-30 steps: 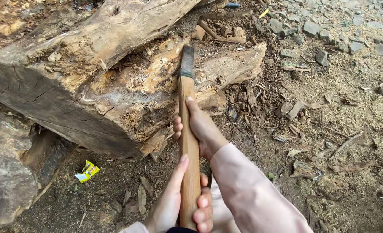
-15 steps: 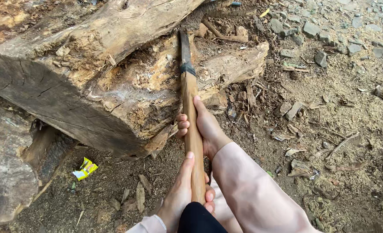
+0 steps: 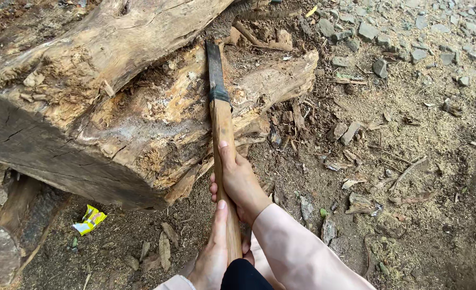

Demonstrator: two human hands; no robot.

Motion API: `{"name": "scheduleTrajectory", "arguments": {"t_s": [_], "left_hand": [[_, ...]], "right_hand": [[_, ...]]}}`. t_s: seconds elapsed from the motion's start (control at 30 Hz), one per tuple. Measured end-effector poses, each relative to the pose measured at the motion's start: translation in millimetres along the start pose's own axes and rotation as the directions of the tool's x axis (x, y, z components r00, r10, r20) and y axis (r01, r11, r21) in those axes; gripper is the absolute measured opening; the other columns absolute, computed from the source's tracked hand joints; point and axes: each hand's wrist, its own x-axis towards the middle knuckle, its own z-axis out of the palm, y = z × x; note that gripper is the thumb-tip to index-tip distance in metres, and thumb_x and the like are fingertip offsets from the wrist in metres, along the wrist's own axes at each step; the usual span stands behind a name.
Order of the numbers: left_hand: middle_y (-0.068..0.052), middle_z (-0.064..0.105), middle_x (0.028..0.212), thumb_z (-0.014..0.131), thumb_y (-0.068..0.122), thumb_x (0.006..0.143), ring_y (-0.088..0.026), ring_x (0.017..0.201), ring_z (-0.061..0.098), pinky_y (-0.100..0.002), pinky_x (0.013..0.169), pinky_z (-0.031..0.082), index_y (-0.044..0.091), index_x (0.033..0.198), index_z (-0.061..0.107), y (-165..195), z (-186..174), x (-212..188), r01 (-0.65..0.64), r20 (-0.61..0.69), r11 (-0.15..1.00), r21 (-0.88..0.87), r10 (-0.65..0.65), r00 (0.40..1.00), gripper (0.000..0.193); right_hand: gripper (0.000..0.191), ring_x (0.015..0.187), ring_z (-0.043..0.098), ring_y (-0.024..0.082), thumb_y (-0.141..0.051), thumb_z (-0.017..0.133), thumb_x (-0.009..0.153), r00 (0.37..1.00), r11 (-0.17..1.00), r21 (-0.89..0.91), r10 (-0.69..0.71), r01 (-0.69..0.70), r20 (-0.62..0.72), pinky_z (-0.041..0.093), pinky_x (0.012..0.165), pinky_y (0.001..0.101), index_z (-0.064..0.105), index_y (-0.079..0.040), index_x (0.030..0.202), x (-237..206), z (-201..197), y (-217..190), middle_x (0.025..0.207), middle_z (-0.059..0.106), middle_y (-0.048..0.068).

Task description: The person uses a small axe to repeatedly strike and split a large log on the ground. They adjust their grip and stance while continuing to chop the same section of the log throughout the clip.

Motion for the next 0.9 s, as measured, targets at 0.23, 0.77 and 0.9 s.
{"name": "scheduleTrajectory", "arguments": {"t_s": [0.23,0.77,0.9], "left_hand": [[-0.004,0.045,0.063,0.045,0.079,0.085,-0.015,0.049,0.043,-0.029,0.047,0.036,0.011,0.102,0.058,8.3,1.0,48.3,-0.084,-0.124,0.996,-0.042,0.078,0.989,0.071],[-0.002,0.055,0.075,0.066,0.047,0.084,-0.011,0.057,0.054,-0.027,0.053,0.045,0.003,0.109,0.06,12.7,-5.3,-20.0,0.041,-0.031,0.996,0.078,-0.039,0.999,0.05],[-0.003,0.056,0.074,0.066,0.04,0.085,-0.011,0.057,0.055,-0.027,0.054,0.047,0.003,0.105,0.059,17.9,-0.4,-13.1,0.075,-0.018,0.99,0.117,-0.073,0.997,0.043]], "right_hand": [[0.052,0.046,0.052,0.015,-0.059,0.045,0.099,0.989,0.991,-0.065,0.113,-0.119,-0.094,0.047,0.04,0.0305,0.052,-0.009,0.112,10.6,7.3,-1.0,0.066,0.056,0.005],[0.042,0.051,0.056,0.01,-0.051,0.06,0.096,0.997,0.994,0.098,0.043,-0.049,0.061,0.052,0.044,0.0278,0.053,-0.01,0.104,-14.9,4.9,-7.5,0.071,0.057,0.002],[0.044,0.049,0.054,0.011,-0.053,0.059,0.097,1.0,0.999,0.039,0.029,-0.029,0.003,0.049,0.042,0.028,0.052,-0.01,0.104,-8.9,4.8,2.4,0.069,0.056,0.002]]}}
